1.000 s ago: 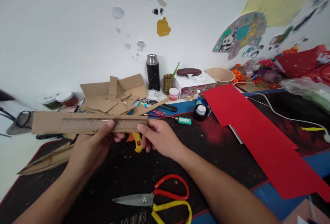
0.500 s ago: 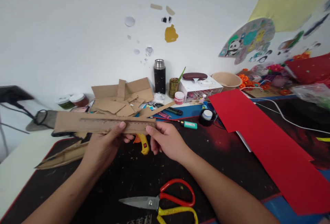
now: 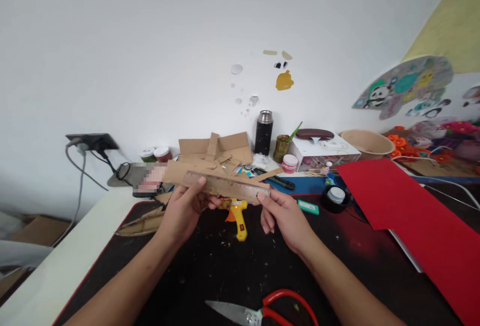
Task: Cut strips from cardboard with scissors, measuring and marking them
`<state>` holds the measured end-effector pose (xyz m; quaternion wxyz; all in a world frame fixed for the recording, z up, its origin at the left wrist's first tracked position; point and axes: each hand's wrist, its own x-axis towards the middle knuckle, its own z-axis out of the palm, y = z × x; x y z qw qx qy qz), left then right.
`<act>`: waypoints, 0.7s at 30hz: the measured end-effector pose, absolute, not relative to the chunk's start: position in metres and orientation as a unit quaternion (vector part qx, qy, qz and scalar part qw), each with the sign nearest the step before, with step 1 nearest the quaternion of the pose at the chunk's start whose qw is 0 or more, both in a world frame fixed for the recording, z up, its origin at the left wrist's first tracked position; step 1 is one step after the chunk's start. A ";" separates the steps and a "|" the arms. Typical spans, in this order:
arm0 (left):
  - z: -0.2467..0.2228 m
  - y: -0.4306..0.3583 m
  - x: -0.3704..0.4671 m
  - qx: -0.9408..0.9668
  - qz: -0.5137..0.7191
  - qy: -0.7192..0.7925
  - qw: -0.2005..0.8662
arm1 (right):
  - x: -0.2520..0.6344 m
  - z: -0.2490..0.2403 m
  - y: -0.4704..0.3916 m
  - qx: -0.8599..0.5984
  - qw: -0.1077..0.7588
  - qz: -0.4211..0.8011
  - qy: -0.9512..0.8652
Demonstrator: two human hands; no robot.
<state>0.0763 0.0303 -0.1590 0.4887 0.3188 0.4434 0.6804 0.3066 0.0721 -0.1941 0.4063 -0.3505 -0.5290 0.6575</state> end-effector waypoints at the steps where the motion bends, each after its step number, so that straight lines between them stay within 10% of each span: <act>1: -0.158 0.030 0.074 0.323 0.681 0.441 0.488 | 0.307 -0.194 0.072 -0.350 0.406 0.660 -0.526; 21: -0.164 0.035 0.071 0.305 0.692 0.426 0.497 | 0.307 -0.199 0.075 -0.355 0.405 0.657 -0.527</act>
